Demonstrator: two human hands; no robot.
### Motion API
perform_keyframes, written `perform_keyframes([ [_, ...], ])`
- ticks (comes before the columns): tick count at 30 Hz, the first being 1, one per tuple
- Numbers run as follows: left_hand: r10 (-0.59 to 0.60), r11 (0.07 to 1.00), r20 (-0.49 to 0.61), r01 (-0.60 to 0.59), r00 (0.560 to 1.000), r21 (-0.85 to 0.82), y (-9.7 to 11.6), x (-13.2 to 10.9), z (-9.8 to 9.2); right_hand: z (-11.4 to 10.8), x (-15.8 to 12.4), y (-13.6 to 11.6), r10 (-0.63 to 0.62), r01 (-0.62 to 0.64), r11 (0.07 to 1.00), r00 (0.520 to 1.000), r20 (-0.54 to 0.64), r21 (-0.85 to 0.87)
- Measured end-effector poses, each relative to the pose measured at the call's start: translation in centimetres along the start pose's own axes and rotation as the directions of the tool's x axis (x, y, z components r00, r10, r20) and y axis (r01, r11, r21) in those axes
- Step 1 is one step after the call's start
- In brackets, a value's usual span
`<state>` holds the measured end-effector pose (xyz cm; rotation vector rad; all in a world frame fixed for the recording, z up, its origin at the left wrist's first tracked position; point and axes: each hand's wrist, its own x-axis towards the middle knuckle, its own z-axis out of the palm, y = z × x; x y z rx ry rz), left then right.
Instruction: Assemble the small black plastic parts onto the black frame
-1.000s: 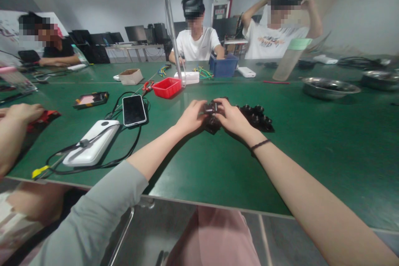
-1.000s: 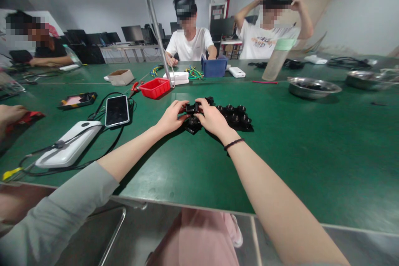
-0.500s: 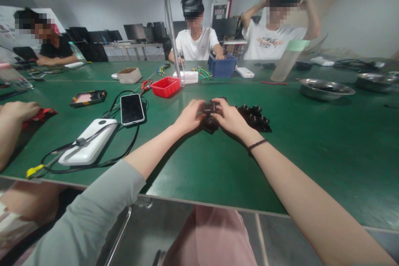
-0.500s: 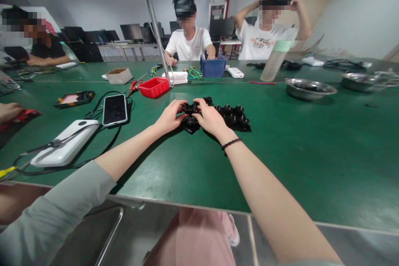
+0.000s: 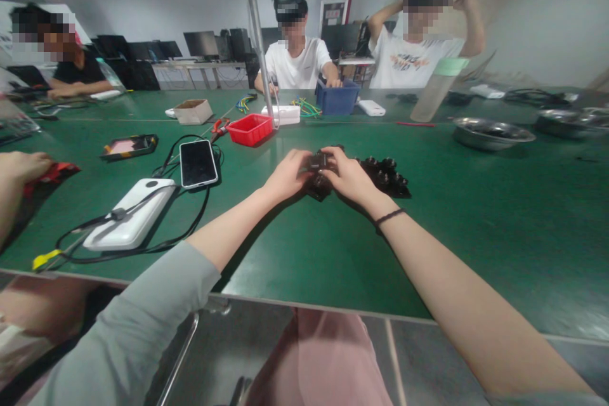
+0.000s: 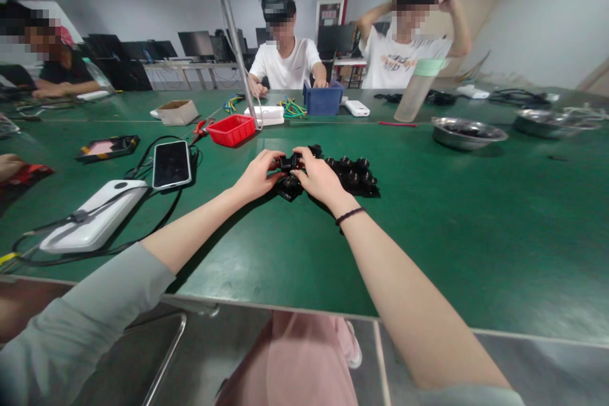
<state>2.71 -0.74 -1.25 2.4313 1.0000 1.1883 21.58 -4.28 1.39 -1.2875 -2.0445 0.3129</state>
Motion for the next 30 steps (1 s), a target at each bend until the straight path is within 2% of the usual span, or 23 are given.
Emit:
perform_keyframes([
  [30,0.007,0.999,0.027,-0.009,1.0,0.044,-0.02,0.07,-0.25,-0.18,-0.19,-0.35,-0.016,0.017,0.999,1.0,0.009,-0.033],
])
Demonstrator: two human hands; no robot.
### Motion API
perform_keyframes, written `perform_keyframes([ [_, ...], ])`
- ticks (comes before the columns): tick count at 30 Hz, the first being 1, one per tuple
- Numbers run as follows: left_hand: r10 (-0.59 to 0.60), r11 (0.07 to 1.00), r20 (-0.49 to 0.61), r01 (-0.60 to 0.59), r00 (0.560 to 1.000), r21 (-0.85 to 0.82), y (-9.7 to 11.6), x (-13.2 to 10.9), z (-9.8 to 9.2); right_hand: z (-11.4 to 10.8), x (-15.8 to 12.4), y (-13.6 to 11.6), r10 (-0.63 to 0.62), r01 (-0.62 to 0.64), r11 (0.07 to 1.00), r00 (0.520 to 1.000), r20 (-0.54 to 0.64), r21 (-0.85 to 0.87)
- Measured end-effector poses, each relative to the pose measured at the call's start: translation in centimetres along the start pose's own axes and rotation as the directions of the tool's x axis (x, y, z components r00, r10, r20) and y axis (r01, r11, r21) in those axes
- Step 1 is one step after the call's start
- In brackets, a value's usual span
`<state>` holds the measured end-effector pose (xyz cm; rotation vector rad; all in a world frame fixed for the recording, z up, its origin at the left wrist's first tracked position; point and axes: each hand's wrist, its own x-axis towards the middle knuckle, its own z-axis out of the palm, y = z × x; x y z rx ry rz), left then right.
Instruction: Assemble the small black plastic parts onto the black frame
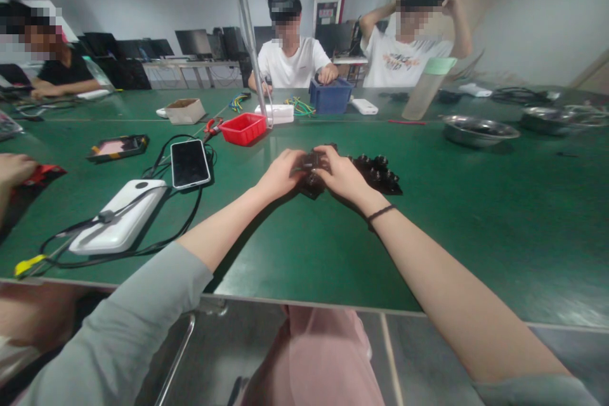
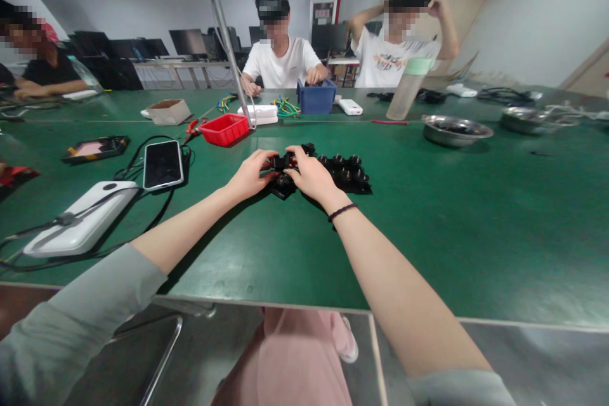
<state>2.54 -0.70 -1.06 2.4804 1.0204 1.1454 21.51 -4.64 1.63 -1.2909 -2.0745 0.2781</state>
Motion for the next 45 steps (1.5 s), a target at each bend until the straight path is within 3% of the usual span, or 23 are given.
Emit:
perform_keyframes([
  [18,-0.065,0.998,0.006,0.065,0.998,-0.014,-0.2,0.0,0.2,0.1,0.1,0.2,-0.013,0.014,1.0,1.0,-0.015,0.026],
  [25,-0.071,0.997,0.03,0.072,0.997,-0.039,0.3,-0.1,0.1,0.4,0.4,0.9,-0.105,0.102,0.994,0.987,-0.12,-0.027],
  [32,-0.094,0.996,0.057,0.094,0.994,-0.002,0.9,-0.1,-0.2,0.2,0.4,0.6,-0.071,0.073,0.997,0.994,-0.079,0.021],
  [45,-0.089,0.996,0.067,0.09,0.994,-0.007,0.4,0.1,0.0,0.1,0.5,0.8,-0.158,0.153,0.985,0.985,-0.063,-0.077],
])
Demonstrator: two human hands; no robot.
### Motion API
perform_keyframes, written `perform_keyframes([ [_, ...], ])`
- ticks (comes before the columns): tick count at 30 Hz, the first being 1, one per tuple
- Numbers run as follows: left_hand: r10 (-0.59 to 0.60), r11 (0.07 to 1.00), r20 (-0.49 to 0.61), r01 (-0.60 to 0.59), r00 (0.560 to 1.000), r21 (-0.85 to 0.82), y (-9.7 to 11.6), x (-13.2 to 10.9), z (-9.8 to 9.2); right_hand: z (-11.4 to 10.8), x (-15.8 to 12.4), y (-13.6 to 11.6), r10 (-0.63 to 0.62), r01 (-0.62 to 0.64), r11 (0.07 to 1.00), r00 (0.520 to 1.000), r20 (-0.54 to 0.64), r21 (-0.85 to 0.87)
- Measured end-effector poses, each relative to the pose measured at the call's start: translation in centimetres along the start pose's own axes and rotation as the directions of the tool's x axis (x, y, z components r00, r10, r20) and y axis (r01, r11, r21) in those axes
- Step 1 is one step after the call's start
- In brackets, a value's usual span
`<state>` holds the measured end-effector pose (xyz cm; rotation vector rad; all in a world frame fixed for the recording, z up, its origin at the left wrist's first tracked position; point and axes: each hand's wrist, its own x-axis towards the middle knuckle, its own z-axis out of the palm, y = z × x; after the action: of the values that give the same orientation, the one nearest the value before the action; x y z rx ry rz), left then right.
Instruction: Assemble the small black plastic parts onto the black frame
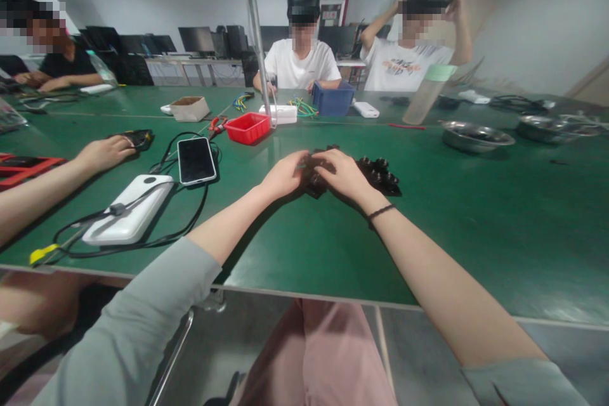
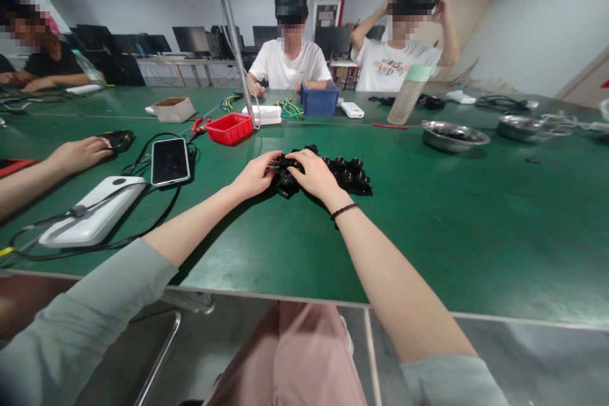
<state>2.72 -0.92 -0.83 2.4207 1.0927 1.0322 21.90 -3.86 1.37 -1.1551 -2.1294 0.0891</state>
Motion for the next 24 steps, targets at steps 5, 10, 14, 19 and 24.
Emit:
perform_keyframes([
  [5,0.02,0.999,-0.058,-0.018,0.998,0.027,0.1,0.0,-0.1,0.0,0.0,-0.1,0.012,-0.012,1.0,1.0,0.0,-0.001],
  [10,-0.038,0.995,-0.132,0.049,0.991,0.083,2.4,0.9,-2.2,0.0,0.1,-0.2,0.021,-0.02,1.0,1.0,0.013,-0.012],
  [14,-0.096,0.995,-0.043,0.096,0.994,-0.005,6.5,1.0,-4.3,-0.1,0.2,-0.3,0.011,-0.01,1.0,0.999,0.03,-0.017],
  [19,0.09,0.933,0.12,-0.041,0.989,-0.357,13.5,-3.5,-5.3,-0.5,-0.1,-0.9,0.037,-0.039,0.999,0.996,0.076,0.02],
  [24,0.211,0.788,0.253,-0.011,0.944,-0.615,20.1,-8.1,-7.4,-0.5,-0.1,-1.0,0.04,-0.04,0.999,0.998,0.042,-0.01],
])
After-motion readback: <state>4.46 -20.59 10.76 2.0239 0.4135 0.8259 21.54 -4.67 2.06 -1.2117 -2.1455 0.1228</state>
